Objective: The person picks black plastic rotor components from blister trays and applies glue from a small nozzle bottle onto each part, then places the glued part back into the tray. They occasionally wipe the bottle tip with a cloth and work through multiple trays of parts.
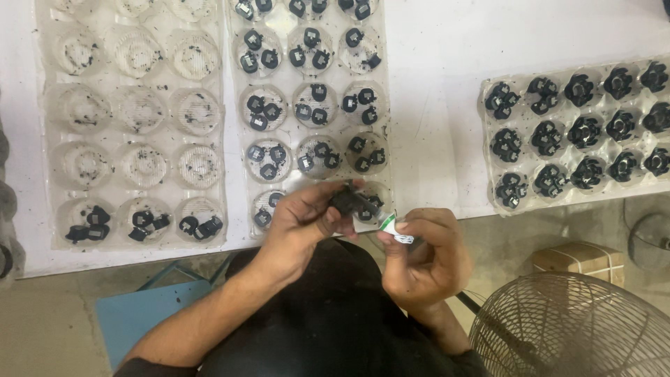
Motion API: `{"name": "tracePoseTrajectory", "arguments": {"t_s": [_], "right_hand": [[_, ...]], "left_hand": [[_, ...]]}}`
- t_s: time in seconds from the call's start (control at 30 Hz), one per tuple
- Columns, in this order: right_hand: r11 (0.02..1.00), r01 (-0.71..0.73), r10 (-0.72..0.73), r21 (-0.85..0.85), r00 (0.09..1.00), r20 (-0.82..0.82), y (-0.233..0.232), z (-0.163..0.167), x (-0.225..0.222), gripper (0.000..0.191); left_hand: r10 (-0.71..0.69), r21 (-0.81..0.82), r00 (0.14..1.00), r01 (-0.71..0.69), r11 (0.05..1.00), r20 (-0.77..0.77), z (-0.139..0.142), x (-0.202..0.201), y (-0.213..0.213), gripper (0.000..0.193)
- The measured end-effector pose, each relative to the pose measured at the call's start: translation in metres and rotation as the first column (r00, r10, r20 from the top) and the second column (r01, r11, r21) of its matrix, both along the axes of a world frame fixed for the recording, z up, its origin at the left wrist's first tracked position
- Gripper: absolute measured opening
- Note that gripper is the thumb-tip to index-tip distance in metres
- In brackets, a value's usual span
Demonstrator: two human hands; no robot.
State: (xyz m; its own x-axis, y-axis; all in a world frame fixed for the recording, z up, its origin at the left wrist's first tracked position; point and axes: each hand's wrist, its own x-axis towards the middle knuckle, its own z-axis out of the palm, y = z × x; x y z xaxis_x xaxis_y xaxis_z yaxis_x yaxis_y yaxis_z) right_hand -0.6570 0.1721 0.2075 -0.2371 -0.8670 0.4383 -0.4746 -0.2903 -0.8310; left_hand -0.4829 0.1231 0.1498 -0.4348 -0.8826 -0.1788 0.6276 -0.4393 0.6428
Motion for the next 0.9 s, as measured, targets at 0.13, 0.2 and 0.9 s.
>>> {"name": "tracePoseTrajectory", "arguments": {"t_s": [0.13,0.2,0.9], "right_hand": [[0.996,0.037,-0.028,-0.079,0.993,0.113,0.0,-0.014,-0.013,0.03],[0.994,0.054,-0.044,-0.091,0.993,0.109,0.002,-0.021,-0.019,0.03],[0.973,0.22,-0.216,0.068,0.974,-0.065,0.018,-0.047,-0.047,0.028]], "left_hand": [[0.185,-0.222,0.864,-0.088,0.971,0.468,-0.062,-0.01,-0.08,0.045],[0.234,-0.237,0.749,-0.105,0.966,0.62,-0.095,-0.016,-0.13,0.047],[0.347,-0.207,-0.261,0.444,0.872,0.901,-0.164,-0.115,-0.295,0.051]]}}
